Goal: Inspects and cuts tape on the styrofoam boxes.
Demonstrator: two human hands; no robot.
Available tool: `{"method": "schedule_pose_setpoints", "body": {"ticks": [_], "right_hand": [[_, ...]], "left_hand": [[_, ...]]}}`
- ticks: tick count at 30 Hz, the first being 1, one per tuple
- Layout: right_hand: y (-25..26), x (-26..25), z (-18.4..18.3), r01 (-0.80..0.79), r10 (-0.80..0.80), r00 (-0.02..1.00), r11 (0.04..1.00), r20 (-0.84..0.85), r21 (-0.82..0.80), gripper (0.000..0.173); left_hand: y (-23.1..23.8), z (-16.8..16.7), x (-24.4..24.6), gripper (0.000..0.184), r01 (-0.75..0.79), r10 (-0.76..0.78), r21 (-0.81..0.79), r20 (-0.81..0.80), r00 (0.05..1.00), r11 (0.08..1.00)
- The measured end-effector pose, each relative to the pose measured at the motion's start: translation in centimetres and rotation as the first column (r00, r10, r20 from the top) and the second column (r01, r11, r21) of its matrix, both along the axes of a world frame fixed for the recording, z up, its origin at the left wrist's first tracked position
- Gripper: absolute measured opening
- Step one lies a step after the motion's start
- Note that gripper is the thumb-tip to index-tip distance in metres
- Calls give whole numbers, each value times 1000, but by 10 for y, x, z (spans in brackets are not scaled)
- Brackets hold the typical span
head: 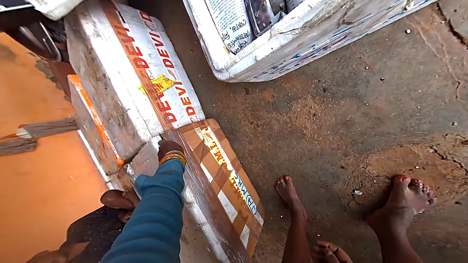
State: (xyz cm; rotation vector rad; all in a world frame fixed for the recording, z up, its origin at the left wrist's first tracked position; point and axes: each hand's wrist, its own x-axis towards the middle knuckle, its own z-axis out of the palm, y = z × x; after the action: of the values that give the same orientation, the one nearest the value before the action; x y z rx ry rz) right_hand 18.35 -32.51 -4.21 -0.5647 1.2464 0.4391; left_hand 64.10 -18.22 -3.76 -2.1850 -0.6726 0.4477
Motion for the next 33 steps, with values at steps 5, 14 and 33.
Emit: {"method": "schedule_pose_setpoints", "body": {"ticks": [5, 14, 33], "right_hand": [[3, -8, -4, -1, 1, 1000, 1000, 5, -16, 25], [0, -11, -5, -10, 11, 999, 999, 37, -33, 25], [-28, -9, 4, 139, -140, 990, 989, -24, -44, 27]], "left_hand": [[3, 10, -4, 53, 39, -37, 23, -71, 997, 999], [-7, 1, -1, 57, 14, -7, 60, -114, 993, 998], [54, 54, -307, 52, -457, 440, 54, -391, 808, 888]]}}
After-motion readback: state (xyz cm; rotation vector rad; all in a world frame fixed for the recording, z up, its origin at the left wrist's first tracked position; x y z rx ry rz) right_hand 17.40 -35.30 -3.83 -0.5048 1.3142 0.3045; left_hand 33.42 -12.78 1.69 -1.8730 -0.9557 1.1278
